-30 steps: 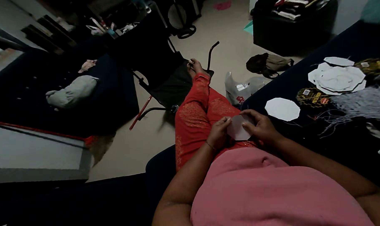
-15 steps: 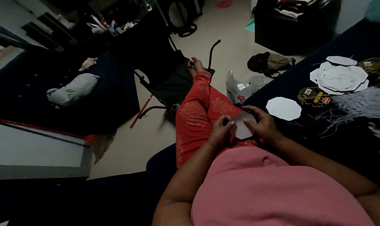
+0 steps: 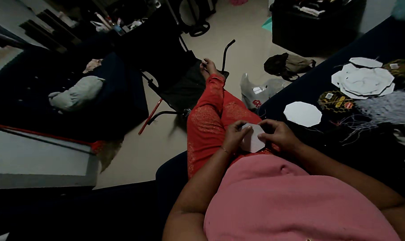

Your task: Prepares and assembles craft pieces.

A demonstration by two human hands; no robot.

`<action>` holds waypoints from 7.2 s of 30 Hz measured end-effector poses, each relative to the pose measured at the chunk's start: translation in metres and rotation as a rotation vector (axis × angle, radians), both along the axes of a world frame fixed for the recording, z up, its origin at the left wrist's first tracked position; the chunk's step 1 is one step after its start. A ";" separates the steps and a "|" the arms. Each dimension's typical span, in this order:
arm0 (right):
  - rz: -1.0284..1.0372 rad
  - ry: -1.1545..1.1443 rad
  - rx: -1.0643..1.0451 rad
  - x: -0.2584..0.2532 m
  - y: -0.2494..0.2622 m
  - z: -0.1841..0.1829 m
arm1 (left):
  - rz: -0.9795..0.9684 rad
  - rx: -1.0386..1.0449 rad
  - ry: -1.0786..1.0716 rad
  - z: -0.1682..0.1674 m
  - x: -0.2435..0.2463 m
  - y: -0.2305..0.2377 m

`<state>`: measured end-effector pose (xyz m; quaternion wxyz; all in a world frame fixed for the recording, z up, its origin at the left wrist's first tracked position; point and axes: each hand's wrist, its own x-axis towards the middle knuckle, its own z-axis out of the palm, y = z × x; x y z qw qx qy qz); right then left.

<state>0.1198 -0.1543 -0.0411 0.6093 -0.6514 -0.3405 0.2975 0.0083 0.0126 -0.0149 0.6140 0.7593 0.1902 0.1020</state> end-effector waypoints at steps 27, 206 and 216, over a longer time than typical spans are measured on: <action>-0.009 0.097 -0.133 -0.004 -0.008 0.017 | -0.019 0.066 0.085 -0.001 -0.004 0.002; -0.271 -0.848 0.133 -0.011 0.018 0.008 | -0.112 0.393 -0.211 0.000 -0.016 -0.003; -0.235 -0.575 0.171 -0.006 0.002 0.015 | -0.126 0.509 -0.357 -0.002 -0.017 -0.004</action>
